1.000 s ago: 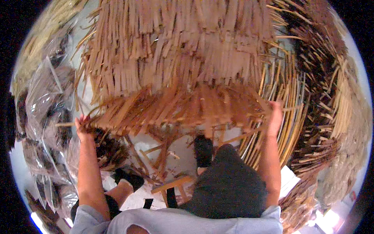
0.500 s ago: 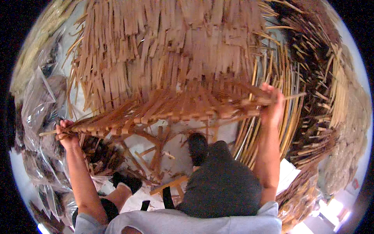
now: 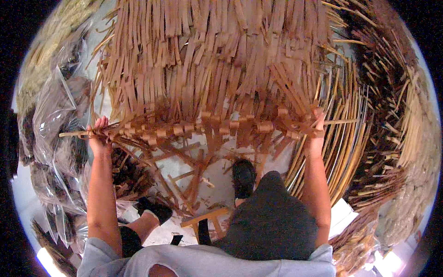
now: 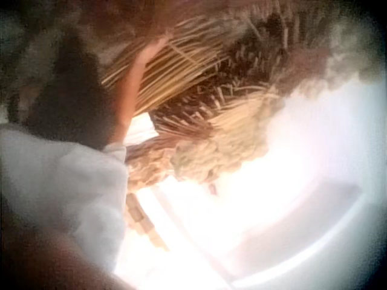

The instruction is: The person gathers bundles of thin wooden sticks from a large pile on the floor, aligns them, and places them into clear plastic bags. The person repeats this process, filling multiple bags and setting them aside.

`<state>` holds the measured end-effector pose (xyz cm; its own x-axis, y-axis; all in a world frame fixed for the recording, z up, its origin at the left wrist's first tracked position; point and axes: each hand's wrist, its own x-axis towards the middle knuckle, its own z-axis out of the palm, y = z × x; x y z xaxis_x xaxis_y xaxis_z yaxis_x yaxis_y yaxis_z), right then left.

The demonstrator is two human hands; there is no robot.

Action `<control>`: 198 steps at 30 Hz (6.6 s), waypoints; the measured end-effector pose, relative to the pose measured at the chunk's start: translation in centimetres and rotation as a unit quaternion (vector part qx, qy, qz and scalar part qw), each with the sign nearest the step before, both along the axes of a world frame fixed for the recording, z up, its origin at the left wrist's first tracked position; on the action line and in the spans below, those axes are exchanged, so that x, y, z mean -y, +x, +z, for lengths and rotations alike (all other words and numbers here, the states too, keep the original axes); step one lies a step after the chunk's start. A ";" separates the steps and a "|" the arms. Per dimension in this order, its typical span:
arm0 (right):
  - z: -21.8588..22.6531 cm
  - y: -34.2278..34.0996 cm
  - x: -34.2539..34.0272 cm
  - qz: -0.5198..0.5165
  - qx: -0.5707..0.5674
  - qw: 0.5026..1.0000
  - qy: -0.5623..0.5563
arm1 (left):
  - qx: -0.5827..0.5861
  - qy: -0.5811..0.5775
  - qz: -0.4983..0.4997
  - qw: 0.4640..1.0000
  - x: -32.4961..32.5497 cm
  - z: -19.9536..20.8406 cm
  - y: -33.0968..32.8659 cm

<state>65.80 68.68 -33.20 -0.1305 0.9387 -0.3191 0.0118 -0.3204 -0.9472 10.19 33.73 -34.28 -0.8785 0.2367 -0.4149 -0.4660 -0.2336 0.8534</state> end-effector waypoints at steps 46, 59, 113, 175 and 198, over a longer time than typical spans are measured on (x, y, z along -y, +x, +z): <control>-1.7 -9.3 9.7 0.241 0.011 0.969 -0.049 | 0.120 0.046 -0.202 0.971 -8.0 -2.4 19.0; 4.2 -7.1 9.5 0.441 0.045 0.805 -0.395 | -0.078 -0.255 -0.308 0.913 -7.7 12.4 18.5; 31.9 29.5 3.0 0.280 0.753 0.391 0.449 | -0.509 -0.399 -0.630 0.431 -9.1 1.6 32.0; -0.1 -28.4 23.1 0.580 0.370 0.725 -0.030 | 0.104 -0.254 -0.293 0.916 7.4 -11.0 22.4; -10.5 -15.8 18.6 0.409 0.426 0.789 -0.169 | 0.168 -0.190 -0.244 0.936 5.4 -9.9 21.7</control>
<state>49.97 50.04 -43.66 -0.2513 0.4951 -0.8317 0.9321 -0.1077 -0.3457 31.87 28.30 -44.17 -0.5093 0.3548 -0.7840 -0.6955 0.3669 0.6179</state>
